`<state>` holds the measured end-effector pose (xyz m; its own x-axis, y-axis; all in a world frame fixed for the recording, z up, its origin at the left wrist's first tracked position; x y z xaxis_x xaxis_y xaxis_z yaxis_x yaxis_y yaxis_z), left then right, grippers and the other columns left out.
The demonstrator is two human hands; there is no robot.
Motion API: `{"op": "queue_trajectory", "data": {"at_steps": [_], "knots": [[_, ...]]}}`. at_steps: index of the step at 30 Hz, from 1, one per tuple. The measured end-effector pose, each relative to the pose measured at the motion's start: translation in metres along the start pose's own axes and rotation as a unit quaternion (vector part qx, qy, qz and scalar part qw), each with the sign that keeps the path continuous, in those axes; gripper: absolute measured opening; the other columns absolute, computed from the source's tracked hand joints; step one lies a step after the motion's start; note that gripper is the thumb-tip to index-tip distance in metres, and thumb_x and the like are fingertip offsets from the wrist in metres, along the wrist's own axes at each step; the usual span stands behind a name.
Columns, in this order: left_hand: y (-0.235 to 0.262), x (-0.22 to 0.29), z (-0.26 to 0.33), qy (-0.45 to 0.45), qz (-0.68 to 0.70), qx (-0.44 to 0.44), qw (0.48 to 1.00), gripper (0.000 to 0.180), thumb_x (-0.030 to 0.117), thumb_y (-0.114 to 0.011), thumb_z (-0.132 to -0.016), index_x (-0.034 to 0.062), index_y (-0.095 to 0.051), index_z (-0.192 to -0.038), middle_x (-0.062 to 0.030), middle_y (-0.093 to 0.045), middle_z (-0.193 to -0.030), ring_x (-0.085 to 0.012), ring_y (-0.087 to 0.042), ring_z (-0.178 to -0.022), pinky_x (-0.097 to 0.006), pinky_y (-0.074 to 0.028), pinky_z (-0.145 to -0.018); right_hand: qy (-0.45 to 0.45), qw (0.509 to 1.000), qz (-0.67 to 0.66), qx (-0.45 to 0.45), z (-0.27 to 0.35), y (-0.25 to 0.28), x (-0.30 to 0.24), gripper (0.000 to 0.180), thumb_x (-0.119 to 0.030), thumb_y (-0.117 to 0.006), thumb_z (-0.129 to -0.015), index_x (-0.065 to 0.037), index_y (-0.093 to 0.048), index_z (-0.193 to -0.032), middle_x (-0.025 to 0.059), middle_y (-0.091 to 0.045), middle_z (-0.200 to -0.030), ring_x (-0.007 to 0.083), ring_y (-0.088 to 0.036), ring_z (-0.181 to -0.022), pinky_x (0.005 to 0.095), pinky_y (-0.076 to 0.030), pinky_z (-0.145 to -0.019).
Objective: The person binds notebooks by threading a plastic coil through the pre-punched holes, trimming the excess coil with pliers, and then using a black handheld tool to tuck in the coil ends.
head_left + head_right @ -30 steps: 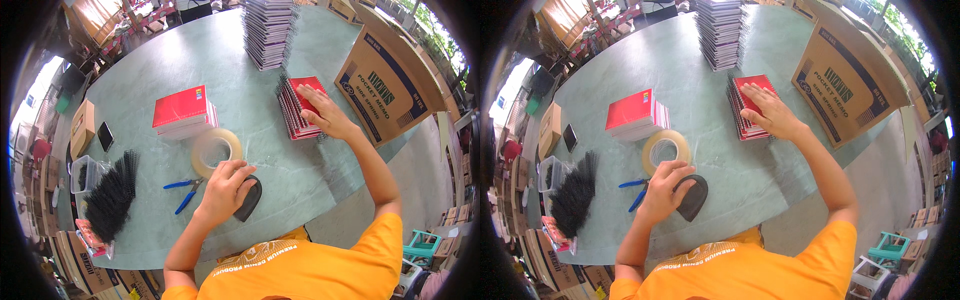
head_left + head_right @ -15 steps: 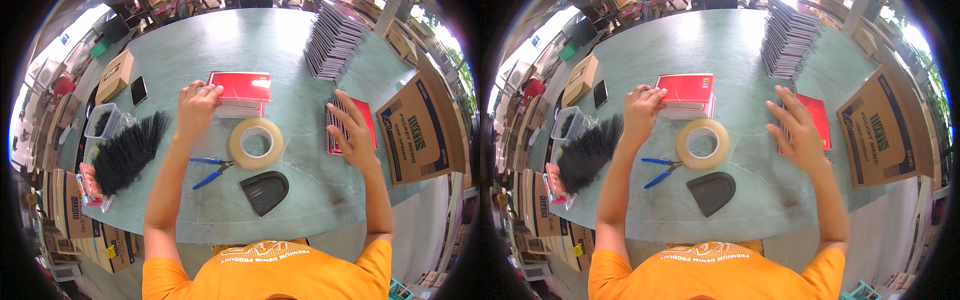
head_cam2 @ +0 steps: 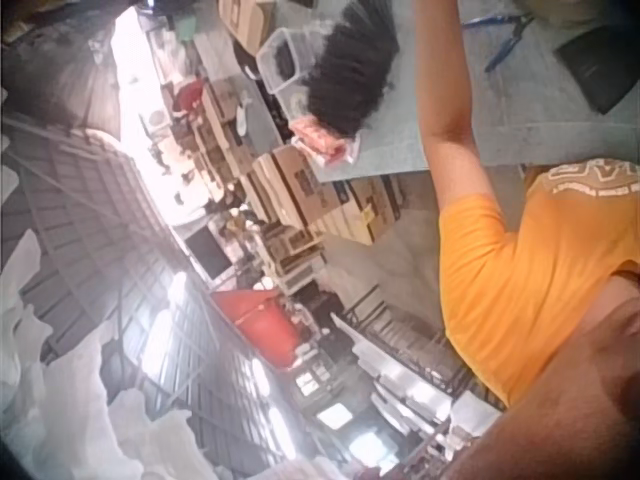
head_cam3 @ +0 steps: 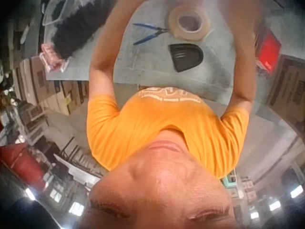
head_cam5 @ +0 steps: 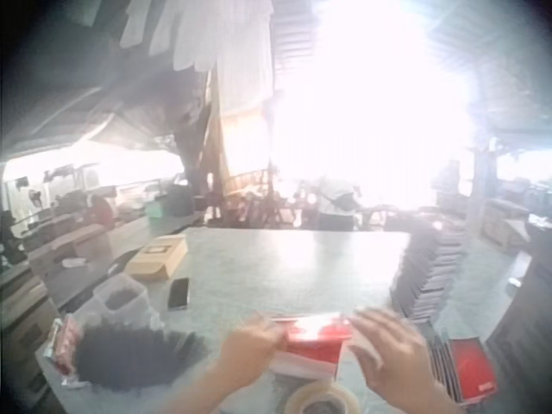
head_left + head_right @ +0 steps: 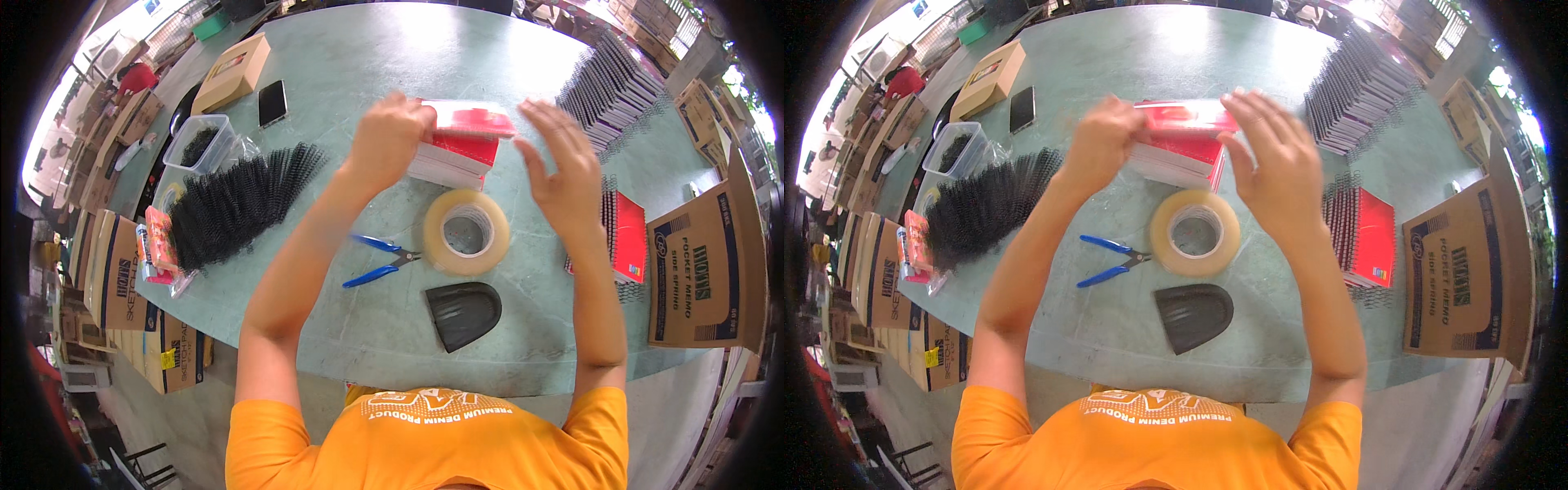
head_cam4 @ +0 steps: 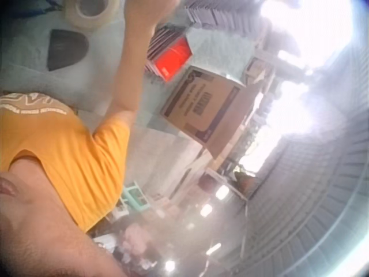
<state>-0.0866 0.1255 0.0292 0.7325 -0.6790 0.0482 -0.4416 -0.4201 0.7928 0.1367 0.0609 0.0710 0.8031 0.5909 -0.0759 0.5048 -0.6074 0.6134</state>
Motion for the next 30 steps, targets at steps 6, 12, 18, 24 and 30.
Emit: {"op": "queue_trajectory", "data": {"at_steps": [6, 12, 18, 24, 30], "knots": [[-0.002, -0.002, 0.001, -0.022, 0.028, 0.021, 0.999, 0.017, 0.012, -0.068, -0.076, 0.0074, -0.067, -0.092, -0.0036, -0.065, -0.085, -0.0255, -0.058, -0.089, -0.035, -0.046, -0.076, -0.101, 0.990, -0.081, -0.059, 0.036, -0.011, 0.017, 0.045, -0.022, -0.073, -0.077, -0.007, -0.059, -0.117, 0.0116, -0.061, -0.119, 0.0312, -0.055, -0.114, 0.0409, -0.044, -0.095], [0.047, 0.050, 0.008, 0.023, 0.181, 0.007, 0.983, 0.015, 0.011, -0.067, -0.080, 0.0018, -0.064, -0.091, -0.0116, -0.063, -0.082, -0.0285, -0.058, -0.076, -0.034, -0.047, -0.066, -0.252, 0.896, -0.364, 0.004, 0.043, 0.004, 0.012, 0.045, 0.002, -0.068, -0.077, -0.002, -0.056, -0.120, 0.0117, -0.067, -0.104, 0.0149, -0.062, -0.097, 0.0268, -0.050, -0.085], [-0.013, 0.063, 0.071, 0.187, 0.355, -0.096, 0.911, 0.016, 0.009, -0.069, -0.079, -0.0003, -0.063, -0.092, -0.0102, -0.063, -0.081, -0.0175, -0.059, -0.073, -0.030, -0.047, -0.068, -0.405, 0.737, -0.534, -0.089, 0.108, -0.034, -0.007, 0.043, 0.007, -0.069, -0.076, 0.000, -0.056, -0.116, 0.0103, -0.068, -0.096, 0.0121, -0.063, -0.086, 0.0247, -0.052, -0.078], [-0.026, 0.065, 0.076, 0.295, 0.597, -0.030, 0.745, 0.023, 0.006, -0.076, -0.074, 0.0006, -0.065, -0.093, -0.0048, -0.066, -0.087, -0.0101, -0.060, -0.082, -0.026, -0.048, -0.075, -0.460, 0.700, -0.544, -0.058, 0.109, -0.034, -0.011, 0.038, 0.001, -0.075, -0.073, -0.002, -0.060, -0.108, 0.0056, -0.068, -0.093, 0.0085, -0.061, -0.084, 0.0230, -0.050, -0.076], [-0.049, 0.087, 0.088, 0.356, 0.623, -0.068, 0.693, 0.027, 0.006, -0.079, -0.070, 0.0019, -0.065, -0.092, -0.0033, -0.066, -0.087, -0.0094, -0.059, -0.080, -0.026, -0.049, -0.072, -0.476, 0.739, -0.462, -0.118, 0.131, -0.051, -0.016, 0.032, -0.006, -0.079, -0.070, -0.002, -0.064, -0.098, 0.0012, -0.065, -0.081, 0.0059, -0.058, -0.077, 0.0228, -0.049, -0.072]]}}
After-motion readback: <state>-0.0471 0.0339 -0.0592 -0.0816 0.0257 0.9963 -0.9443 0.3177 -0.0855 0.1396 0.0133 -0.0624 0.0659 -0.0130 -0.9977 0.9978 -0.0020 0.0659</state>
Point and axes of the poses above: each hand's wrist, its own z-axis away from the middle knuckle, its own y-axis out of the back of the hand, x = y × z, the point moved 1 cm from there along -z, towards the middle knuckle
